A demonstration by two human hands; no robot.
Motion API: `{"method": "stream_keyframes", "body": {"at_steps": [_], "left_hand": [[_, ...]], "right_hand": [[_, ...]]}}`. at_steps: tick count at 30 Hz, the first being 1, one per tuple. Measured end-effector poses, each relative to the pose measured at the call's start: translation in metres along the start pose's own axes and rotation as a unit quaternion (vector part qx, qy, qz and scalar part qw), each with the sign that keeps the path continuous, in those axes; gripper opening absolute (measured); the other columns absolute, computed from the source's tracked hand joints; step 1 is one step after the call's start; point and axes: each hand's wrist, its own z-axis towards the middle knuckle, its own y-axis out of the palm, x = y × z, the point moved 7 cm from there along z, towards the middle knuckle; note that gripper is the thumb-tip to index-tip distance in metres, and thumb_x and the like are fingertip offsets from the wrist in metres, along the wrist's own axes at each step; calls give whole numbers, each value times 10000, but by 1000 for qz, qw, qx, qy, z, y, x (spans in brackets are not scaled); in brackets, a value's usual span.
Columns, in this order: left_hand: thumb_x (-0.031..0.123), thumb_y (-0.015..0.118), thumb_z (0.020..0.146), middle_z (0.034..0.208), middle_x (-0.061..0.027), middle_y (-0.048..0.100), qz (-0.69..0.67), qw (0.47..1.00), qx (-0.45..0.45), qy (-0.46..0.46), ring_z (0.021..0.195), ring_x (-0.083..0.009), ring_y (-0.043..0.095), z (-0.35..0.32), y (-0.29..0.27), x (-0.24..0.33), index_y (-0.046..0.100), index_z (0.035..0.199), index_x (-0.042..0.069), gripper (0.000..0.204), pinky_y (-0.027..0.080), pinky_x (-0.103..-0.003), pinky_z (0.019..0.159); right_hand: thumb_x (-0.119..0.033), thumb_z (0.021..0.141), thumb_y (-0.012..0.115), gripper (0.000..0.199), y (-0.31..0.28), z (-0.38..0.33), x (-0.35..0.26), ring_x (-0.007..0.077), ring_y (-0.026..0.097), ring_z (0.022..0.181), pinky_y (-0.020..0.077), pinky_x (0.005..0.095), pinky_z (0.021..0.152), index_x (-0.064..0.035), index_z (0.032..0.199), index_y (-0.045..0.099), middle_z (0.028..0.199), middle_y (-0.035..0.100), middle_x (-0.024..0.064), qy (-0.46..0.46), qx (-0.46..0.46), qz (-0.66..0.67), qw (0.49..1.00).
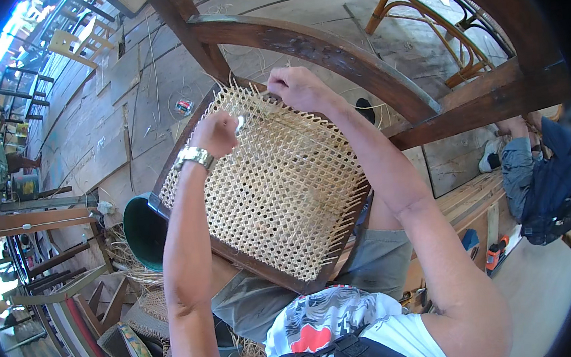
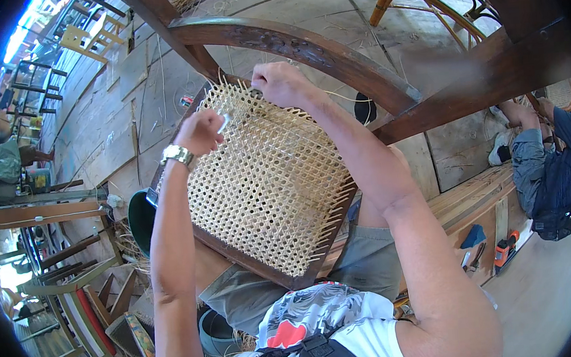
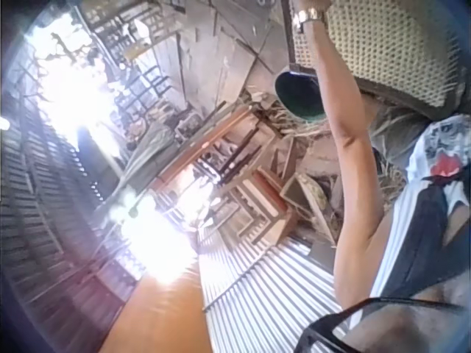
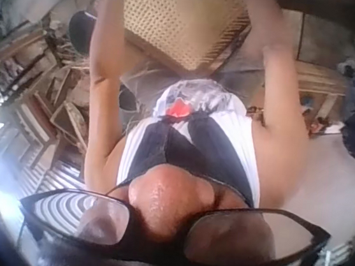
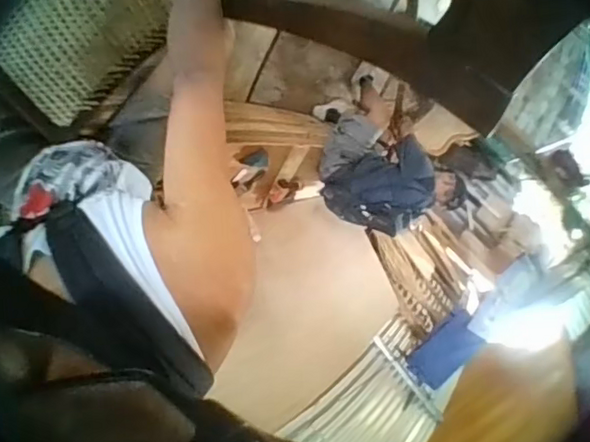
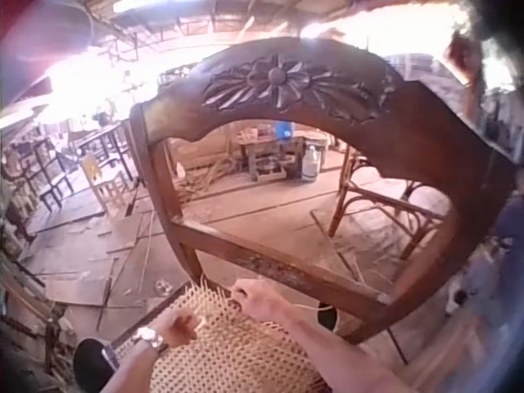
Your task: Repairing the woven seat of a wooden chair using natural fibers and various hand tools.
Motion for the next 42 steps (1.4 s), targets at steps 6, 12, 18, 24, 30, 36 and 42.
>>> {"method": "stream_keyframes", "body": {"at_steps": [6,12,18,24,30,36,42], "left_hand": [[281,568,994,668,-46,642,42,996,30,-73,496,-99,583,-22,-3,0,594,898,51,251,439,-264,441],[315,581,1001,678,-23,648,19,997,48,-61,512,-74,578,-37,-18,1,611,919,69,261,432,-231,444],[298,583,976,686,-74,699,57,994,74,-62,534,-142,648,-52,-34,-11,669,952,9,302,516,-309,542],[273,597,947,678,-76,707,66,996,28,-54,536,-133,652,-28,12,-7,700,941,52,244,524,-302,554],[295,591,908,780,-140,727,200,979,21,0,671,-295,704,18,27,-2,726,851,74,265,553,-380,660],[210,583,839,906,-170,743,412,906,-89,-29,845,-306,733,25,29,45,777,866,87,232,567,-406,766],[88,666,760,959,-225,731,434,900,-17,-50,913,-332,732,19,30,59,762,874,-1,174,583,-435,794]], "right_hand": [[-354,934,710,464,3,-7,-44,151,587,997,502,300,878,-38,1263,620,1242,582,78,-69,-106,445,887],[-251,864,785,357,44,-10,-13,149,612,965,520,302,850,-107,1181,702,1029,629,69,-95,-132,10,987],[-171,915,719,158,40,-3,-37,130,648,787,541,282,728,-62,1026,745,868,692,39,-67,-92,366,924],[-161,961,667,183,0,0,-13,93,657,798,530,249,730,-6,1038,726,821,703,32,14,-44,316,947],[-114,880,650,130,1,0,11,185,688,791,540,341,746,-30,944,724,845,718,125,15,-42,-41,998],[-123,779,637,190,5,-4,10,327,716,870,564,409,814,-46,918,742,900,722,203,117,-113,-51,985],[-101,759,634,176,2,1,-8,337,717,883,567,413,812,-42,881,748,890,716,220,74,-74,-65,992]]}}
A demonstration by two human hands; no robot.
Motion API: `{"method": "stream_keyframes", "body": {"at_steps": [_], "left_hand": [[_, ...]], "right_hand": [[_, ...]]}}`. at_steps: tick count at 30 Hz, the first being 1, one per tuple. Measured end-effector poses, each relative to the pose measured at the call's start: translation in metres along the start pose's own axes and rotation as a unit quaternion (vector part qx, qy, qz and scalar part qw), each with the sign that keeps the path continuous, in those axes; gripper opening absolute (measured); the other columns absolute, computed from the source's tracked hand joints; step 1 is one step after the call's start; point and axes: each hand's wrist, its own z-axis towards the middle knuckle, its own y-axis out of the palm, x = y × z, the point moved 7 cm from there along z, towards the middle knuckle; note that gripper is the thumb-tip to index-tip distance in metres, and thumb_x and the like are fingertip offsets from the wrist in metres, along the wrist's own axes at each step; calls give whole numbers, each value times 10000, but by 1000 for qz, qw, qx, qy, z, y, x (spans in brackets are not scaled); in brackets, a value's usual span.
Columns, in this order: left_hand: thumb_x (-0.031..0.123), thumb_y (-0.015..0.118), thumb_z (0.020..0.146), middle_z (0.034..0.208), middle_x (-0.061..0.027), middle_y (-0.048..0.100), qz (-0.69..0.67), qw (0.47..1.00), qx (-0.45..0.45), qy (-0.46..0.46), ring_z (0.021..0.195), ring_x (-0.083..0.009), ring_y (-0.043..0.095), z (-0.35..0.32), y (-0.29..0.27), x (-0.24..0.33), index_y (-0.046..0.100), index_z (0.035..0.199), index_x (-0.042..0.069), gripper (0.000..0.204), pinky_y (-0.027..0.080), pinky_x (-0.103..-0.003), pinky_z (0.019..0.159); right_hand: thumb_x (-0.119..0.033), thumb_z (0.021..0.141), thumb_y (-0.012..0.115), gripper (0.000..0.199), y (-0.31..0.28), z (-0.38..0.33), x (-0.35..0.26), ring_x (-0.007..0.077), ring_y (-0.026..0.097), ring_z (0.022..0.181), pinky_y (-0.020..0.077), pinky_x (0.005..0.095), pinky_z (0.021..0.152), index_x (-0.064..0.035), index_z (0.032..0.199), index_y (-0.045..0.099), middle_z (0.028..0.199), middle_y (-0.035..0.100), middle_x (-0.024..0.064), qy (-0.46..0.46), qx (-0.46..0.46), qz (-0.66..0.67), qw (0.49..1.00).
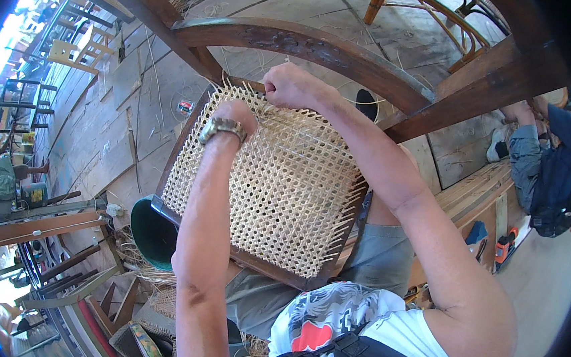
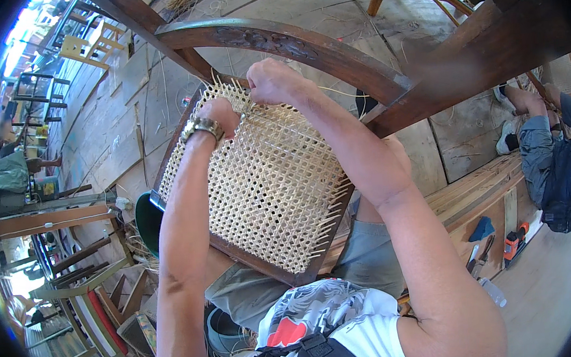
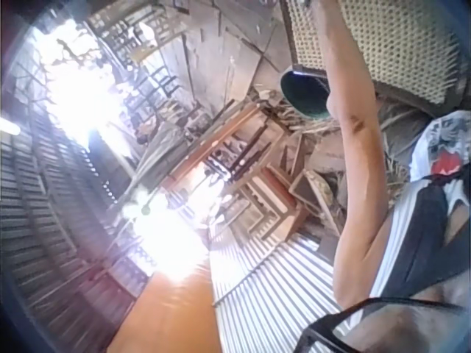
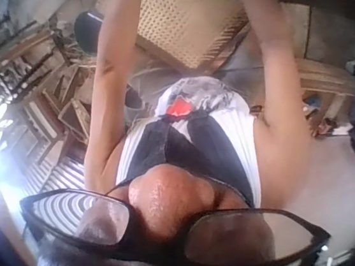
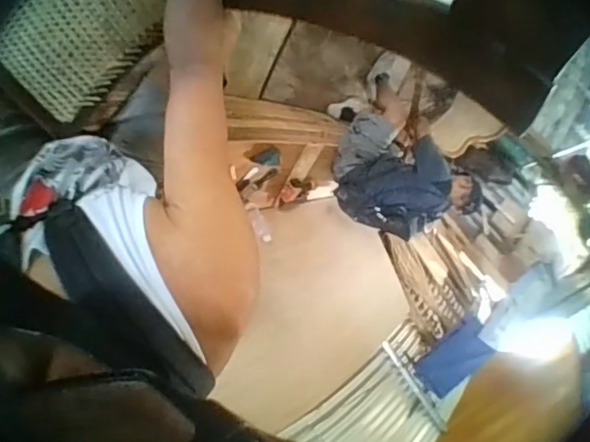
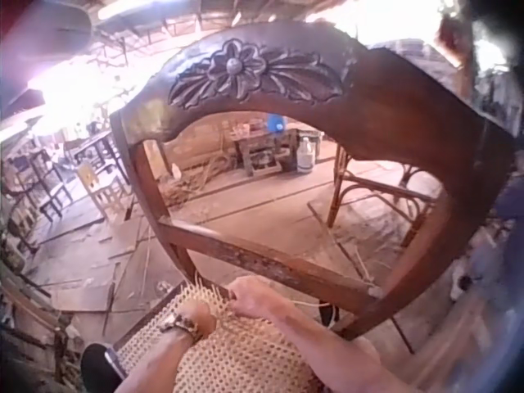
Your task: Repairing the woven seat of a wooden chair using natural fibers and various hand tools.
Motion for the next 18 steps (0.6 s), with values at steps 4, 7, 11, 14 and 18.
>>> {"method": "stream_keyframes", "body": {"at_steps": [4,7,11,14,18], "left_hand": [[188,644,878,970,-261,711,-90,989,118,-9,922,-416,700,-24,19,12,747,927,-1,220,563,-483,819],[275,569,952,969,-255,711,-207,963,170,-36,905,-422,698,-24,37,-8,741,920,-1,327,547,-491,812],[485,532,959,927,-256,713,-306,950,36,-54,911,-381,701,2,46,-33,739,815,-16,561,540,-465,824],[609,592,898,791,-148,717,-222,974,45,-21,760,-275,698,11,48,-39,739,789,42,596,541,-407,729],[647,637,866,807,-97,736,-100,990,101,3,786,-223,711,-10,27,-55,732,837,78,578,539,-377,716]], "right_hand": [[-192,776,704,171,16,5,20,347,712,887,566,423,799,-47,860,741,882,716,211,-39,-3,-20,999],[-248,783,744,205,21,2,4,347,713,876,567,422,769,-56,854,738,885,718,200,-30,-23,-34,999],[-211,804,729,136,24,-9,-14,314,708,937,539,474,844,-90,863,745,916,733,152,-20,1,-123,992],[-159,807,707,94,29,-10,-34,285,675,1018,456,551,960,-128,884,750,939,735,108,-60,6,-215,975],[-122,803,694,114,33,-10,-20,266,640,1042,382,583,1013,-146,901,747,972,721,78,-56,-3,-221,974]]}}
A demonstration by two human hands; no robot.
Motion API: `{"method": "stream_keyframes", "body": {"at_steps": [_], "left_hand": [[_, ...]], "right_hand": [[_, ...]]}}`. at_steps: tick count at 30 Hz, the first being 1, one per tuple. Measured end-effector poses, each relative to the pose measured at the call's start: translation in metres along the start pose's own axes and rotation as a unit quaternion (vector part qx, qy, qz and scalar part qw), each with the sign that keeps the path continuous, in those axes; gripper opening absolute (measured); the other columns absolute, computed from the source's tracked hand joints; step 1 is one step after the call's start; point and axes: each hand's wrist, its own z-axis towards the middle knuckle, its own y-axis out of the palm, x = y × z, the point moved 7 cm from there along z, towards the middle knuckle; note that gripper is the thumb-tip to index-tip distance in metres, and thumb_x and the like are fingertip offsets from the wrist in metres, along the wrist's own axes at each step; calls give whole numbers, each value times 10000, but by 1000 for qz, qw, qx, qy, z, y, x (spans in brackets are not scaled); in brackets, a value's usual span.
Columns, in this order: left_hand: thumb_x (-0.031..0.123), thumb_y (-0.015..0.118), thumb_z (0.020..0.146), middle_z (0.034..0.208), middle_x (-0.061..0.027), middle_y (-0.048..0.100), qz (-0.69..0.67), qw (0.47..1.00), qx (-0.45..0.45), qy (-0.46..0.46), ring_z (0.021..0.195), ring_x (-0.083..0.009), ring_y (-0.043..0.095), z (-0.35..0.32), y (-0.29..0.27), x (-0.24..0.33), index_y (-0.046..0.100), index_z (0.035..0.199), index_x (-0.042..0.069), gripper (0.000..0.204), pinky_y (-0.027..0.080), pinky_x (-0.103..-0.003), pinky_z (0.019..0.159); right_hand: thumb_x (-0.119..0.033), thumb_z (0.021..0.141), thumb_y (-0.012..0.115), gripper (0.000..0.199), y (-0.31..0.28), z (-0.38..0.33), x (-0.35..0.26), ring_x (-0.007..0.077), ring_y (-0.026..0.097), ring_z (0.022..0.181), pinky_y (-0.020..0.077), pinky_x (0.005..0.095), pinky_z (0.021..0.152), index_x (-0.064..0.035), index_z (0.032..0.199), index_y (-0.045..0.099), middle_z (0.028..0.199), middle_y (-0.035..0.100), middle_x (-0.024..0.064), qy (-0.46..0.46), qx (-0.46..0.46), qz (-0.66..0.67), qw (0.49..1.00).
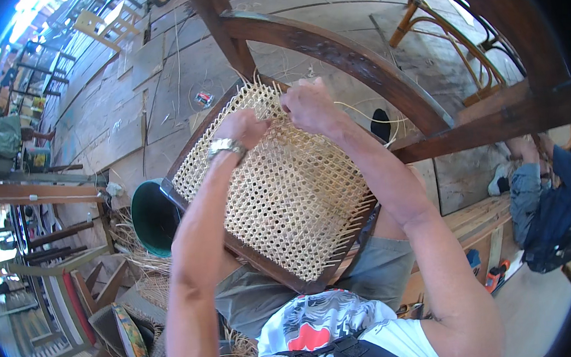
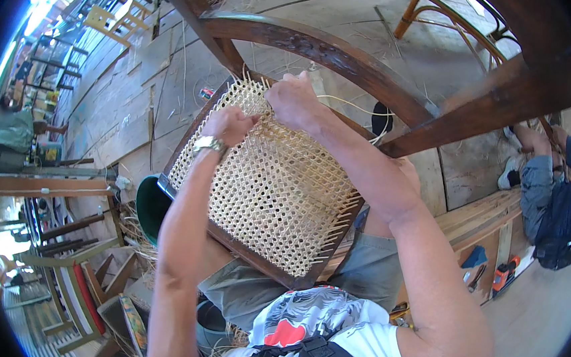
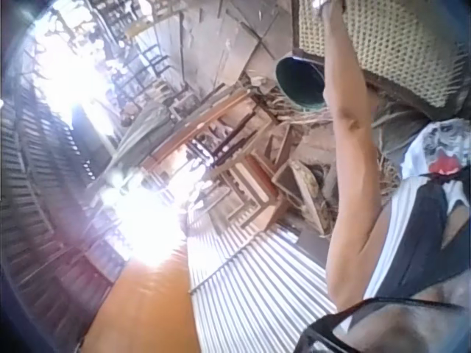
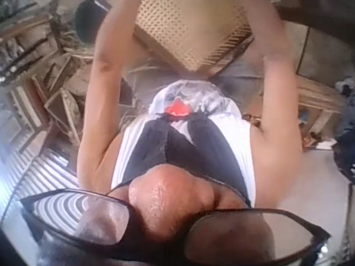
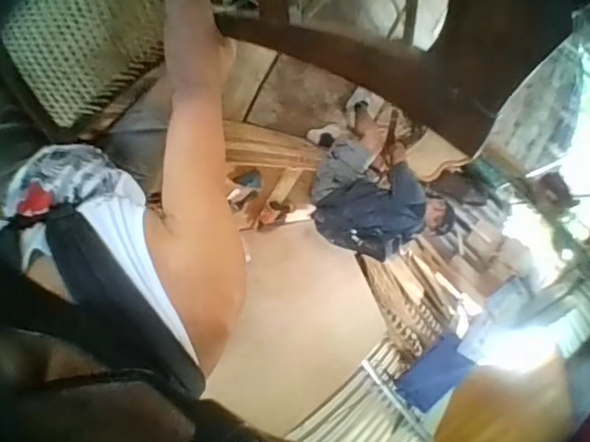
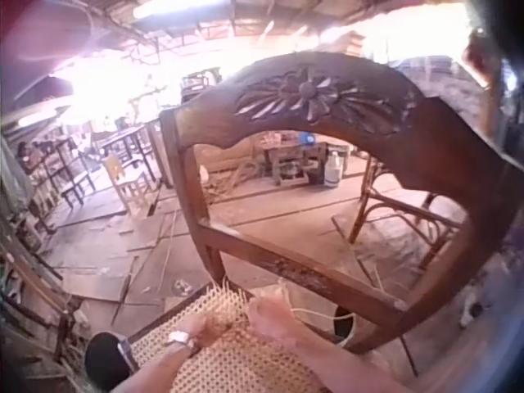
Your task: Repairing the woven seat of a wooden chair using natural fibers and various hand tools.
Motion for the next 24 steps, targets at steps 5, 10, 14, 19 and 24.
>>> {"method": "stream_keyframes", "body": {"at_steps": [5,10,14,19,24], "left_hand": [[544,665,866,910,-159,725,70,992,78,-73,871,-325,701,-57,-108,-97,719,928,81,471,538,-438,763],[547,679,861,755,-132,693,-31,994,100,15,725,-290,677,-82,-157,-17,704,844,53,495,502,-411,673],[508,677,891,681,-139,670,-175,976,126,44,626,-261,661,-61,-146,8,687,819,29,484,498,-386,625],[388,684,940,643,-65,660,-339,938,38,-57,569,-144,648,-26,-48,-30,654,855,20,378,502,-323,545],[304,634,991,632,-28,593,-472,875,31,-104,456,-88,521,-31,-24,-44,590,868,53,283,409,-249,408]], "right_hand": [[-121,808,696,149,-13,4,-7,300,623,1085,426,538,995,-136,949,743,1009,692,73,-29,-31,56,998],[-256,912,691,220,-24,7,-6,244,621,1091,473,375,957,-73,1031,720,1015,690,85,-30,10,502,864],[-375,1004,610,390,-32,9,2,175,658,952,524,347,851,-16,1142,677,1010,700,89,-74,13,620,781],[-294,1005,622,299,-7,15,16,110,648,818,520,265,781,-45,1161,675,962,679,40,32,-53,499,864],[-218,908,708,189,2,8,-5,254,661,862,536,351,818,-96,1051,727,979,686,108,-153,142,291,933]]}}
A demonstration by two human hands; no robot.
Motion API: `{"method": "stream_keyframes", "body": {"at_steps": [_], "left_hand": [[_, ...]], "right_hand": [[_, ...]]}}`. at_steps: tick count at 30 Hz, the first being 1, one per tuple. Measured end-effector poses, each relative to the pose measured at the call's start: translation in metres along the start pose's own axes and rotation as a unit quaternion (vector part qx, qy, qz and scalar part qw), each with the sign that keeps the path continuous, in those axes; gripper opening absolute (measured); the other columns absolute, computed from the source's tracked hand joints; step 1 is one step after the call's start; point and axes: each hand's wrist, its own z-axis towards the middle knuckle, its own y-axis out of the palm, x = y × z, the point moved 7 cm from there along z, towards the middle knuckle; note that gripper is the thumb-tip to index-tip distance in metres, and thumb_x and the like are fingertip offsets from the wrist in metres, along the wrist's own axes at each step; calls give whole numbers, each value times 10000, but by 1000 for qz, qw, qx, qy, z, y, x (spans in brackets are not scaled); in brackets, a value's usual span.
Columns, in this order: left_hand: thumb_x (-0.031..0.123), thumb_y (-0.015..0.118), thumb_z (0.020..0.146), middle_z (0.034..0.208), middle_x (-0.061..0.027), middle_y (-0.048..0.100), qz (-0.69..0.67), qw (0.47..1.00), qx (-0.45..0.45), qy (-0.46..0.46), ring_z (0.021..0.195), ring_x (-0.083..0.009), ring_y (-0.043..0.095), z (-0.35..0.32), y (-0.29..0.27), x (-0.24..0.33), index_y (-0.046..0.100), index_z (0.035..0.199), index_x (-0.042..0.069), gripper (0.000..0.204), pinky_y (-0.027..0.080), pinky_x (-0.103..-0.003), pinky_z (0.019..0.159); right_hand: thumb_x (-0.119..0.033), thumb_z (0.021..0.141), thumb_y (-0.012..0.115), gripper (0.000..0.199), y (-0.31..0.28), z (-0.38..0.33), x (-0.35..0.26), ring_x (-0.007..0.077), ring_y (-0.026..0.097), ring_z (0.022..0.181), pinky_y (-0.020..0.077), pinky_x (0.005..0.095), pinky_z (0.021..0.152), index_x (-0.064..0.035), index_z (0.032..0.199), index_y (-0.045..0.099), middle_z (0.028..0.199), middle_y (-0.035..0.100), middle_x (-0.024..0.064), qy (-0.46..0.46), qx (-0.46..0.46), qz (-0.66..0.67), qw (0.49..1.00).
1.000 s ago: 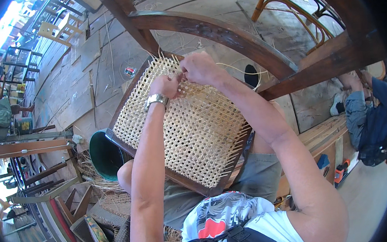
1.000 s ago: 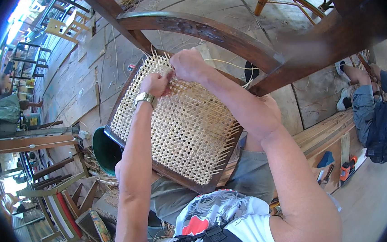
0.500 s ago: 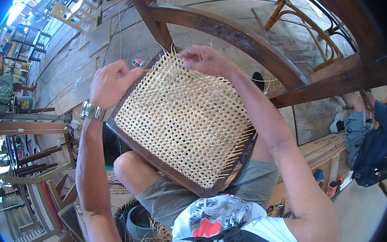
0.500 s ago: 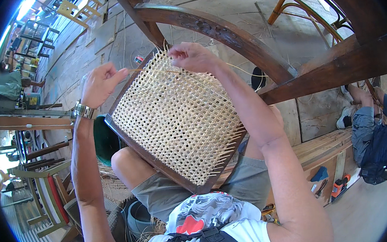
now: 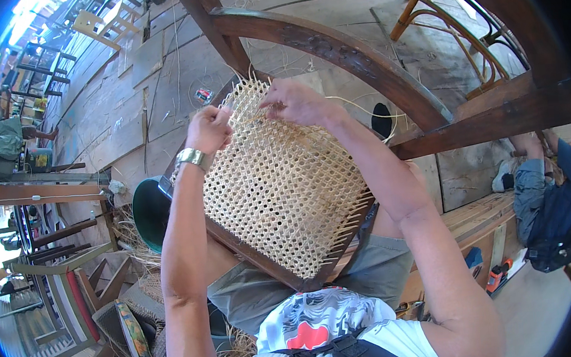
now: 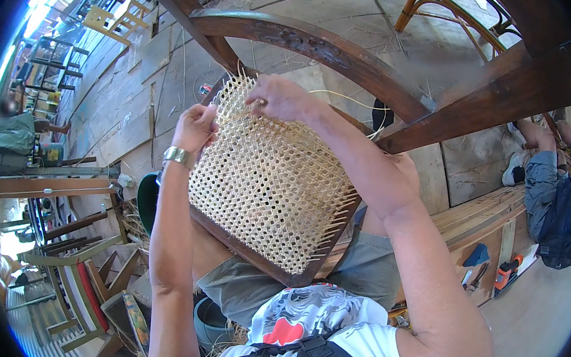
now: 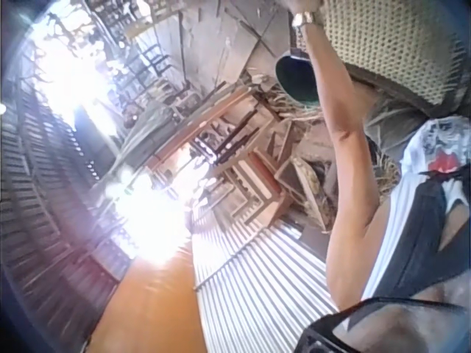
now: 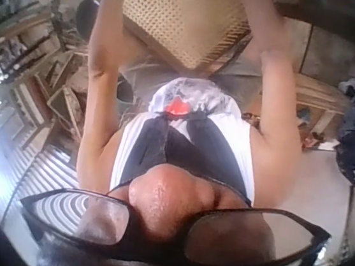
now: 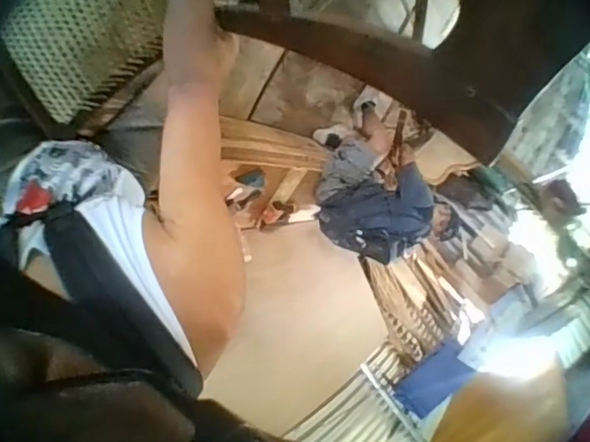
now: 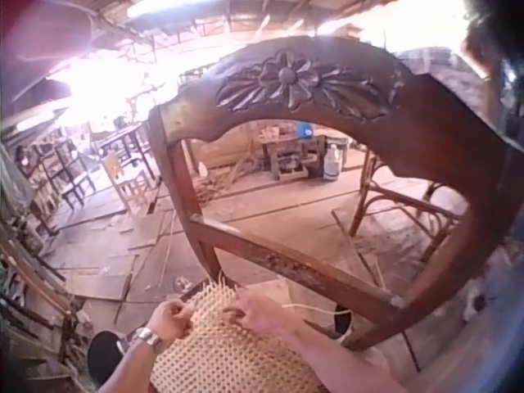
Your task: Repairing the woven seat of a wooden chair using natural fibers and various hand tools.
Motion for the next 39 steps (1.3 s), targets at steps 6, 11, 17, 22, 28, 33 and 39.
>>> {"method": "stream_keyframes", "body": {"at_steps": [6,11,17,22,28,33,39], "left_hand": [[278,617,980,673,-68,647,47,997,63,14,499,-113,587,11,-56,-11,626,966,-20,299,461,-260,437],[239,586,959,735,-91,697,93,993,-59,-32,527,-113,626,-20,-11,-16,658,1063,24,249,501,-287,482],[276,617,910,818,-120,727,368,922,-66,103,697,-296,691,1,36,4,723,971,125,194,541,-399,669],[229,625,838,1012,-200,719,501,854,-100,99,937,-338,714,25,53,14,757,929,110,200,559,-409,799],[183,703,756,1025,-191,736,592,790,-142,73,985,-329,721,55,63,12,774,997,82,271,568,-400,860],[164,738,729,998,-200,736,536,837,-57,92,940,-334,728,19,80,32,771,939,33,250,580,-414,834],[277,565,944,969,-258,709,449,882,38,135,939,-396,691,-9,80,20,701,955,-5,313,545,-474,842]], "right_hand": [[-196,870,741,124,14,7,-11,238,662,798,533,342,774,-80,906,714,892,693,96,43,-10,157,987],[-238,870,724,182,-12,5,5,197,680,746,532,334,730,-58,900,721,834,715,97,193,-22,89,977],[-230,844,694,191,-18,-3,34,253,708,789,549,367,755,-58,914,736,848,727,145,250,-30,51,966],[-245,799,695,203,-8,-1,38,305,719,830,557,382,788,-66,882,746,885,734,165,249,-68,-44,965],[-210,741,692,198,-22,8,28,310,719,823,568,379,786,-55,853,743,858,729,173,248,-46,-13,968],[-176,741,688,163,-35,0,34,280,717,740,577,382,724,-48,828,739,805,720,170,287,-43,-2,957],[-192,797,696,143,-17,0,48,299,717,753,573,394,728,-67,839,749,819,724,169,192,-47,-44,979]]}}
